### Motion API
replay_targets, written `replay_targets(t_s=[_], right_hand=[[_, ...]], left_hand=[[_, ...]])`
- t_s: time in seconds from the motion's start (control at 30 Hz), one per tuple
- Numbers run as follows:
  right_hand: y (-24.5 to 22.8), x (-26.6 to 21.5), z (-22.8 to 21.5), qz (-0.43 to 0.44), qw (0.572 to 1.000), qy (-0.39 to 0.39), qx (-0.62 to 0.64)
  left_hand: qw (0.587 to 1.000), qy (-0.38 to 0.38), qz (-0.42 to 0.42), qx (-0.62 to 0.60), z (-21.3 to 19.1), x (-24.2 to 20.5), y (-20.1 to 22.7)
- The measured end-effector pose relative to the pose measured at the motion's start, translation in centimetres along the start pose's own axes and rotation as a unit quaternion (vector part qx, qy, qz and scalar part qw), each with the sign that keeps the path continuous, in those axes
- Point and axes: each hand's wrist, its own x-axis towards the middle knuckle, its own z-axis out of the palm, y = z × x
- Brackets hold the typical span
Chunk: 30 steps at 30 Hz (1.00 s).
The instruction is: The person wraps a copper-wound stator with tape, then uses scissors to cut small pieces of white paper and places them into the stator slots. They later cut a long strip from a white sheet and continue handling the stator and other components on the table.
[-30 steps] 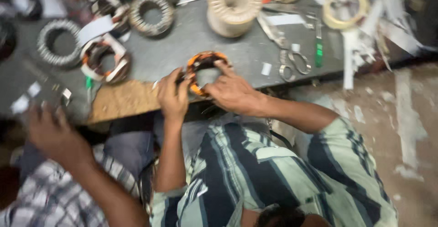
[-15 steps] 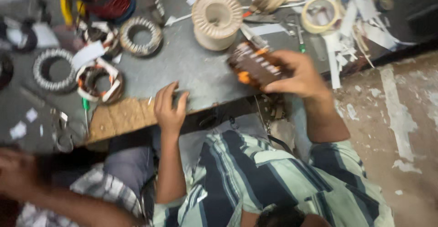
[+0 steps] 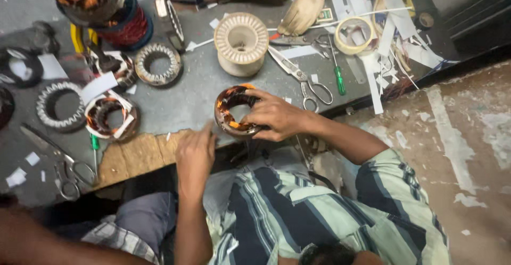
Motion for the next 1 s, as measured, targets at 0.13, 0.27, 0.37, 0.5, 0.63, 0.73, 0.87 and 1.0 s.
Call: replay_targets(t_s=[0.13,0.27,0.37,0.5,0.63,0.73,0.87,1.0], right_hand=[[0.6,-0.1,-1.1,-0.028,0.994,0.088,0.062],[-0.6,-1.6,-1.0,0.108,0.916,0.125,0.366],[-1.5,-2.0,-0.5,0.202,0.812,0.109,0.537],[-2.3,-1.1,1.7,0.2,0.73,0.185,0.627],[-2.2,0.9,3.5,0.219,0.646,0.258,0.684],[-2.4,1.4,3.8,0.216,0.627,0.276,0.695],[-1.7,0.7,3.7,0.204,0.613,0.278,0.711],[0.2,-0.7,3.8,0.232,0.652,0.247,0.678]], left_hand=[[0.985,0.164,0.047,-0.029,0.0,-1.7,0.8],[0.959,0.247,0.133,-0.043,-0.7,-1.9,1.7],[0.939,0.254,0.221,-0.072,-0.2,-0.9,2.7],[0.959,0.182,0.194,-0.1,1.9,-0.8,4.5],[0.969,0.209,0.094,-0.086,4.6,-1.2,5.2],[0.984,0.138,0.039,-0.102,5.5,-1.1,5.2],[0.977,0.126,0.055,-0.166,5.5,0.2,5.2],[0.971,0.108,0.067,-0.202,5.1,1.3,4.6]])
